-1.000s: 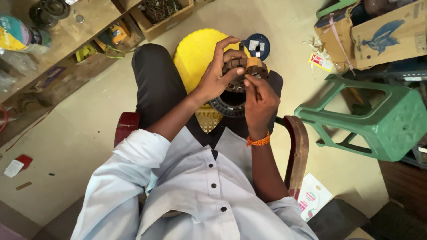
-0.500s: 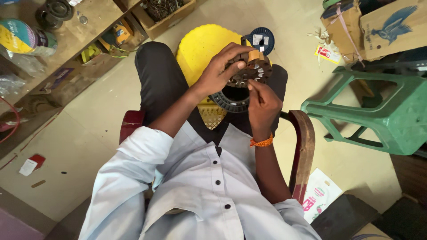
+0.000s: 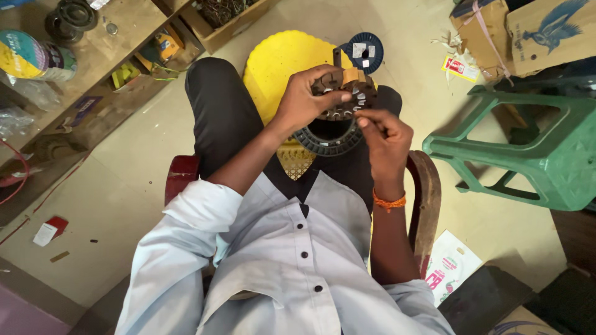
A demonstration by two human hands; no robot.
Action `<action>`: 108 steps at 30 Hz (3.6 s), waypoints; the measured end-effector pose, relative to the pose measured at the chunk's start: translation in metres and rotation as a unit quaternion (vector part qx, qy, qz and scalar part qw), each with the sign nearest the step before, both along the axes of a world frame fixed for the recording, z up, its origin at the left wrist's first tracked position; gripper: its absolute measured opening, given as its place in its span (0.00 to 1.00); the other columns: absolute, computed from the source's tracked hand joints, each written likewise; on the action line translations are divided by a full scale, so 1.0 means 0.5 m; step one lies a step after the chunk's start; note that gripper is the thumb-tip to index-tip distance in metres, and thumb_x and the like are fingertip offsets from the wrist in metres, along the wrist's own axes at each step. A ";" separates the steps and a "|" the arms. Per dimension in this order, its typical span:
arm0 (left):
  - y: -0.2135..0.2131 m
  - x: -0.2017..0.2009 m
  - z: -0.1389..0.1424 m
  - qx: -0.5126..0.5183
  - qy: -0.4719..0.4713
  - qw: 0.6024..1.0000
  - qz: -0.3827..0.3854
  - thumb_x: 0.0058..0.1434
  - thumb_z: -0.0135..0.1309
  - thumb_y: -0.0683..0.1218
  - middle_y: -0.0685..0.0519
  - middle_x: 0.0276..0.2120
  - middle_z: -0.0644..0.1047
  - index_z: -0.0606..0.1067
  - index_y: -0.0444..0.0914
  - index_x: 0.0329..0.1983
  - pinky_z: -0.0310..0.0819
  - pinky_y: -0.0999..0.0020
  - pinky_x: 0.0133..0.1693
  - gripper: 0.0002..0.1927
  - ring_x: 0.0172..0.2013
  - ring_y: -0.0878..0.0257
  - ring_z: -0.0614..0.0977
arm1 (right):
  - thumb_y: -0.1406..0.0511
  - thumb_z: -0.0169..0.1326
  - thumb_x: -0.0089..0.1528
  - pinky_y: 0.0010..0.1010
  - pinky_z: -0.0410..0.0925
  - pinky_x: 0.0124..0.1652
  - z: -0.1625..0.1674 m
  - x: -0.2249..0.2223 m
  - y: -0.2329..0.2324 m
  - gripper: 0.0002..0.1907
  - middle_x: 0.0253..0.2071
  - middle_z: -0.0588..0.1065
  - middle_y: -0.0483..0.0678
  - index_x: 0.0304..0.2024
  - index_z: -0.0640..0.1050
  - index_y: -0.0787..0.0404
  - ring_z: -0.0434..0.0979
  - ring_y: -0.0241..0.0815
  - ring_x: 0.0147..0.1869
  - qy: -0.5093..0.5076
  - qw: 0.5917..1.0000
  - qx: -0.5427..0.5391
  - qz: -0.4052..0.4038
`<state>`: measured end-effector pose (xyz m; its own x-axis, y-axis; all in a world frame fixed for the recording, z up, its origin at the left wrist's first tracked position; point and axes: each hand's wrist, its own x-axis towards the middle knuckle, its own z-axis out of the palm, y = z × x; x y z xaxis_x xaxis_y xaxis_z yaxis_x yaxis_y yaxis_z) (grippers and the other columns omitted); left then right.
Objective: The person sits on a chair with a small electric motor armature on their lap and inserts small brush components one at a time into slots around the commutator, pressing each into place by hand and turning the armature to reach the next slot.
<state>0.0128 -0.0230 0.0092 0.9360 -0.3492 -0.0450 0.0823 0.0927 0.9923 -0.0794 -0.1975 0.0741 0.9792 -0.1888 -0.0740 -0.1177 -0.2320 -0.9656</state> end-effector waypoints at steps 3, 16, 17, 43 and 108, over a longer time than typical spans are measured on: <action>-0.002 -0.002 -0.001 -0.005 0.027 1.000 0.009 0.59 0.69 0.45 0.59 0.30 0.77 0.80 0.33 0.48 0.71 0.75 0.35 0.17 0.31 0.74 0.74 | 0.72 0.58 0.68 0.21 0.50 0.25 -0.001 0.011 -0.015 0.04 0.24 0.68 0.37 0.42 0.81 0.69 0.56 0.25 0.24 0.042 0.993 0.109 -0.018; 0.015 0.005 -0.002 -0.023 -0.013 1.000 -0.011 0.62 0.65 0.45 0.58 0.35 0.81 0.80 0.32 0.47 0.76 0.76 0.42 0.14 0.37 0.73 0.80 | 0.72 0.57 0.68 0.20 0.51 0.24 -0.011 0.039 -0.039 0.05 0.23 0.69 0.37 0.40 0.82 0.69 0.59 0.24 0.23 0.058 0.993 0.101 -0.012; 0.014 0.005 -0.001 -0.023 -0.017 1.000 -0.009 0.62 0.65 0.45 0.57 0.36 0.81 0.79 0.32 0.47 0.76 0.75 0.42 0.14 0.37 0.73 0.80 | 0.72 0.58 0.68 0.20 0.52 0.24 -0.012 0.041 -0.039 0.04 0.23 0.69 0.38 0.40 0.82 0.69 0.59 0.24 0.23 0.052 0.996 0.072 -0.020; 0.005 0.000 0.016 0.041 -0.018 0.999 0.008 0.60 0.68 0.44 0.61 0.24 0.72 0.80 0.35 0.39 0.66 0.75 0.31 0.10 0.28 0.75 0.70 | 0.75 0.63 0.67 0.23 0.57 0.29 0.059 0.095 -0.041 0.03 0.28 0.75 0.46 0.43 0.82 0.66 0.62 0.28 0.27 -0.074 0.962 -0.258 0.059; 0.004 0.016 -0.014 -0.264 0.102 0.952 -0.112 0.65 0.61 0.36 0.47 0.63 0.72 0.31 0.54 0.79 0.73 0.59 0.66 0.58 0.64 0.58 0.76 | 0.67 0.62 0.69 0.29 0.55 0.27 0.080 0.339 0.004 0.08 0.22 0.67 0.44 0.39 0.80 0.67 0.58 0.30 0.25 -0.033 0.912 -0.279 0.298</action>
<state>0.0206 -0.0211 0.0020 0.8259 -0.5635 0.0199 0.3446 0.5323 0.7733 0.0903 -0.1953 0.1139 0.9189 0.3889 -0.0665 0.2441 -0.6927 -0.6786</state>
